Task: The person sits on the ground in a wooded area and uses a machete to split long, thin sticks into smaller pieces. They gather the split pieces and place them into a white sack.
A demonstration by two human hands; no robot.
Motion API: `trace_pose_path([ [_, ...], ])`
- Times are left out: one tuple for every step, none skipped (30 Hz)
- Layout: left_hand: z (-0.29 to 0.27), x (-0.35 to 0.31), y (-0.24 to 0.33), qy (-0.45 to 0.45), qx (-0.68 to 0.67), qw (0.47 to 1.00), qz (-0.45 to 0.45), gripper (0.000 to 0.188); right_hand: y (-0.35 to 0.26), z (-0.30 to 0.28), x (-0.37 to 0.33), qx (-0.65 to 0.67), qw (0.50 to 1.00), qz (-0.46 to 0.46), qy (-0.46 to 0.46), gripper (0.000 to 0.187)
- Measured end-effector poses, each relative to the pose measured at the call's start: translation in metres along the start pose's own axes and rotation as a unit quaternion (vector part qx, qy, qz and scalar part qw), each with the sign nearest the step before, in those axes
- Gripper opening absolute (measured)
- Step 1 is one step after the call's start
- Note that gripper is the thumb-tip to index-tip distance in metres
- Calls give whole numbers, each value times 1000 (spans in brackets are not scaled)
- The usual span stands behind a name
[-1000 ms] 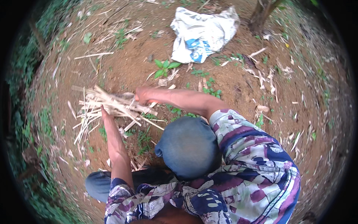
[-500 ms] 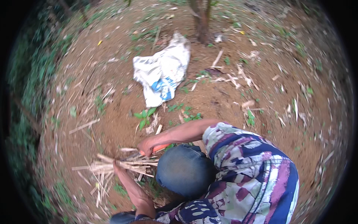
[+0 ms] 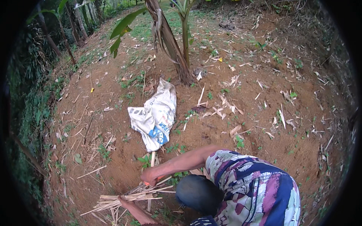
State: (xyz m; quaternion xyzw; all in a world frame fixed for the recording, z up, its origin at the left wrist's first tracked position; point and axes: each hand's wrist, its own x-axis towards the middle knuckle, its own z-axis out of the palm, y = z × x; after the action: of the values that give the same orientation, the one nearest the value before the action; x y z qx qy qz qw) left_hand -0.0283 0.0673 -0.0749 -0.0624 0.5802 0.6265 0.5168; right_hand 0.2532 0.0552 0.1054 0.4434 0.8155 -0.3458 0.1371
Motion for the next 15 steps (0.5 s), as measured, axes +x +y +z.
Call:
trace_pose_path([
  [7,-7,7,12,0,1000,-3,59,-3,-13,-7,-4,1000,7,-3,23],
  [15,-12,12,-2,-16,1000,-4,62,-3,-27,-16,-8,1000,15,-5,23],
  [23,-19,23,-1,-21,1000,20,63,-11,-47,-24,-10,1000,16,-7,22],
  [33,-25,32,0,-25,999,45,64,-17,-67,-36,-14,1000,-3,-5,18],
  [40,-33,43,1,-29,997,69,65,-22,-83,-48,-17,1000,-3,3,18],
  [49,-41,54,25,-29,999,29,67,-28,-98,-61,-19,1000,-3,12,17],
  [71,-71,60,33,-14,999,15,68,-30,-111,-81,-20,1000,10,18,17],
  [96,-116,74,42,4,999,4,68,-26,-112,-93,15,999,23,38,17],
  [110,-149,93,56,18,998,3,69,-38,-133,-112,16,1000,21,16,21],
  [118,-162,107,40,26,999,17,69,-53,-159,-134,16,1000,15,2,26],
  [120,-162,116,14,26,999,13,70,-64,-178,-155,16,1000,10,-13,30],
  [123,-155,122,-14,22,1000,5,70,-70,-192,-170,21,999,20,23,27],
  [131,-160,132,-41,22,999,-7,70,-72,-196,-182,29,997,33,56,24],
  [155,-203,153,24,66,997,17,70,-72,-199,-190,44,994,40,89,22],
  [167,-221,167,-4,45,999,9,79,-77,-213,-203,44,994,40,89,22],
])
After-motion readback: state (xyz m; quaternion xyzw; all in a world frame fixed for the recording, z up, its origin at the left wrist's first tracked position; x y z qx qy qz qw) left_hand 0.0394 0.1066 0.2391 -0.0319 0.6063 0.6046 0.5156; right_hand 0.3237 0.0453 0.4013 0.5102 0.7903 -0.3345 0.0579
